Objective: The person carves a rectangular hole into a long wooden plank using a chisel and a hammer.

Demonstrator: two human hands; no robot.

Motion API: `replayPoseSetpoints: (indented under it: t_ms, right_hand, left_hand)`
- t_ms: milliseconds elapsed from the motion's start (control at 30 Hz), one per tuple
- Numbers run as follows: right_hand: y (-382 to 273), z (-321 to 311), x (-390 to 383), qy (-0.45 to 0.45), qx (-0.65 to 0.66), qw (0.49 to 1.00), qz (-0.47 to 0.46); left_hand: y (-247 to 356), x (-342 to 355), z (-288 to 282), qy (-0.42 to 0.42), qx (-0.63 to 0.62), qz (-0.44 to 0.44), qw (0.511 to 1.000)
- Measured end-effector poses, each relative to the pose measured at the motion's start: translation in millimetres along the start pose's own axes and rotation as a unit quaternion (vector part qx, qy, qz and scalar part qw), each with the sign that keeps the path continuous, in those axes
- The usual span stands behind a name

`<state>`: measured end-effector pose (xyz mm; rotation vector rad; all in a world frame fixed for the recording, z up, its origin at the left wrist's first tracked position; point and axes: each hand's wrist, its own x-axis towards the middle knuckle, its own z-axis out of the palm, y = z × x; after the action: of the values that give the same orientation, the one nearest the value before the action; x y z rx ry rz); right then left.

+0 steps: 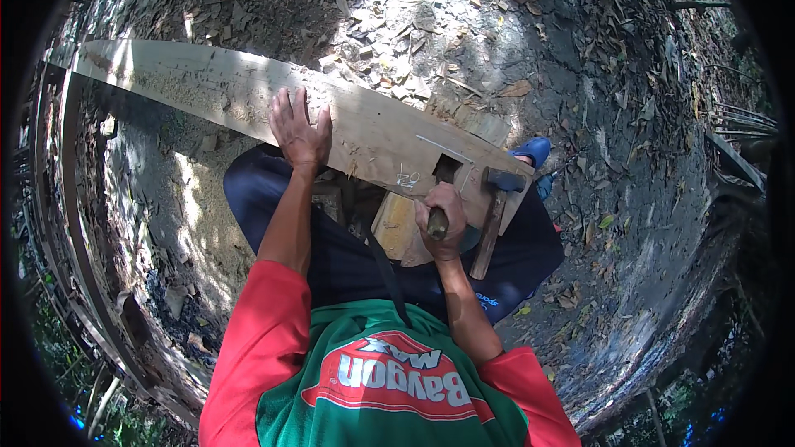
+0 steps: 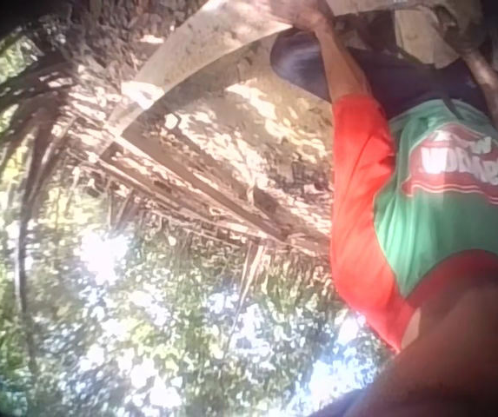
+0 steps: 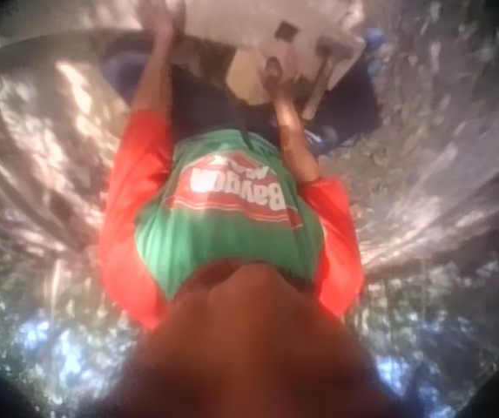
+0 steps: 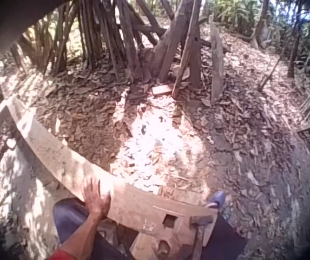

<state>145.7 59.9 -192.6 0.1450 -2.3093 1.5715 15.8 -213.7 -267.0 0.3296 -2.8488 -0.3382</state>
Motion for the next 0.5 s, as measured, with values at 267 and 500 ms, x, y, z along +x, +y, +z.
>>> replayPoseSetpoints:
  t_ms: [267, 500]
  right_hand:
    - [45, -20, 101, 0.106, 0.143, 0.942, 0.286]
    - [58, -9, 114, 0.126, 0.206, 0.916, 0.321]
  left_hand:
    - [0, -3, 2, 0.008, -0.005, 0.005, 1.0]
    - [2, 6, -1, 0.012, -0.004, -0.004, 1.0]
